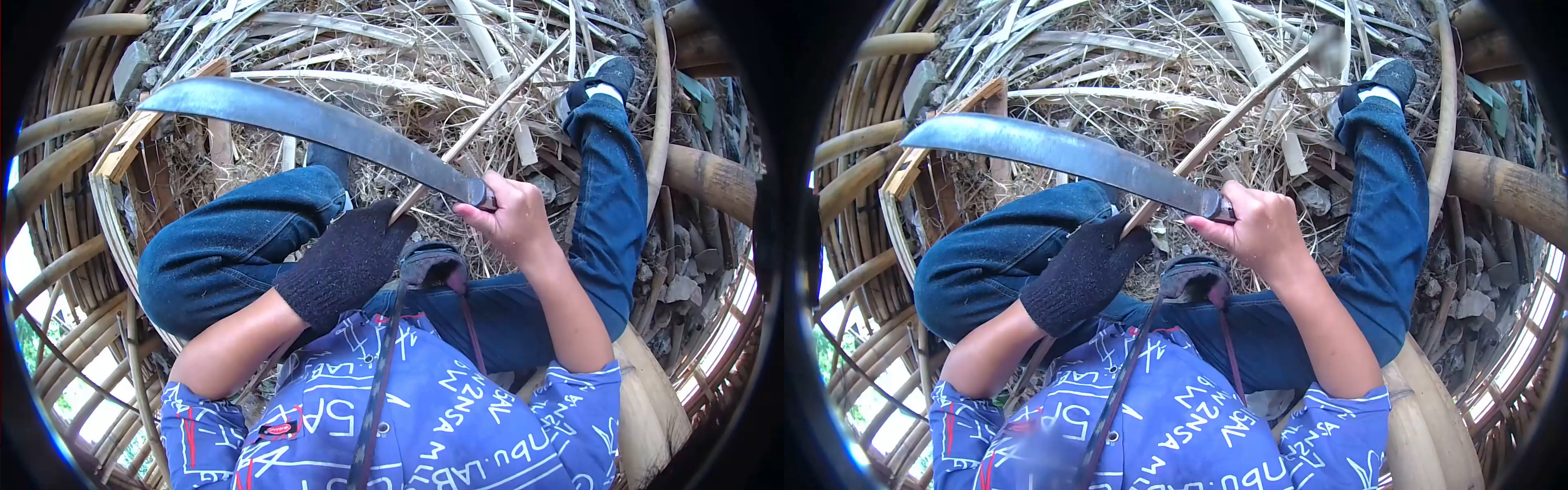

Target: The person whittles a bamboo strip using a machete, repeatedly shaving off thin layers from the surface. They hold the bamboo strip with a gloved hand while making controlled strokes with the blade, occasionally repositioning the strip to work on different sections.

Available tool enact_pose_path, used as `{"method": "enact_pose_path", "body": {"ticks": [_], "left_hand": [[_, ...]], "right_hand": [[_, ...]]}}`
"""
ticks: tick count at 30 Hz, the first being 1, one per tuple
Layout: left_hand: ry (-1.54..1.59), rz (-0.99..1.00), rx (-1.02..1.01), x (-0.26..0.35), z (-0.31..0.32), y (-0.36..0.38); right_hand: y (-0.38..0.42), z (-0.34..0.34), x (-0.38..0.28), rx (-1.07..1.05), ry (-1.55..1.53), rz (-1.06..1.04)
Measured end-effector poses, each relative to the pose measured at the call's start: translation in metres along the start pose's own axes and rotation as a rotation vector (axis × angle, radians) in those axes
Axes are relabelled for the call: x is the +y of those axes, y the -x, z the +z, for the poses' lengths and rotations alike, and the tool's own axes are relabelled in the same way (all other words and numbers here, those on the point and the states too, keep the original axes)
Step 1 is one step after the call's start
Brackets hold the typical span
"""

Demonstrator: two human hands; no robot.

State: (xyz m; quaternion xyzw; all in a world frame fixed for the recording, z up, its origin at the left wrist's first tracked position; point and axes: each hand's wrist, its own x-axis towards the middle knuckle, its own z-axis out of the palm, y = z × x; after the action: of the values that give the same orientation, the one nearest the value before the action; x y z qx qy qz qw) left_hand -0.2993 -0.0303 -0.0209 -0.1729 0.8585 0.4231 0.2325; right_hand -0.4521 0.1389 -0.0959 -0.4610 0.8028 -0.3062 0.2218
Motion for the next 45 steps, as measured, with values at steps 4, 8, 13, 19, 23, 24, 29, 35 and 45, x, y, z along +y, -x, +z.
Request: {"method": "enact_pose_path", "body": {"ticks": [4,8,13,19,23,24,29,35,45], "left_hand": [[0.087,-0.202,-0.051,0.007,-0.005,0.0],[0.062,-0.119,-0.001,0.003,-0.005,0.002],[0.023,0.074,0.125,-0.008,0.001,0.007],[0.102,0.045,0.116,-0.009,-0.007,0.016],[0.151,-0.006,0.152,-0.02,-0.003,0.018],[0.079,0.076,0.15,-0.019,-0.003,0.017],[0.051,0.069,0.214,-0.022,-0.001,0.013],[-0.007,0.006,0.169,-0.019,-0.002,0.016],[0.089,-0.106,-0.008,-0.008,-0.011,0.007]], "right_hand": [[0.0,0.0,0.001,0.002,0.016,-0.006],[0.001,-0.001,0.005,0.016,0.056,-0.006],[0.0,0.001,0.01,0.039,0.082,-0.034],[0.003,-0.005,0.032,0.092,0.166,0.075],[-0.006,-0.022,0.044,0.161,-0.002,0.364],[-0.004,-0.02,0.039,0.178,-0.041,0.345],[-0.006,0.001,-0.021,-0.003,-0.102,0.156],[-0.009,0.0,-0.001,-0.027,0.09,0.129],[-0.011,-0.022,0.011,0.176,-0.214,0.305]]}}
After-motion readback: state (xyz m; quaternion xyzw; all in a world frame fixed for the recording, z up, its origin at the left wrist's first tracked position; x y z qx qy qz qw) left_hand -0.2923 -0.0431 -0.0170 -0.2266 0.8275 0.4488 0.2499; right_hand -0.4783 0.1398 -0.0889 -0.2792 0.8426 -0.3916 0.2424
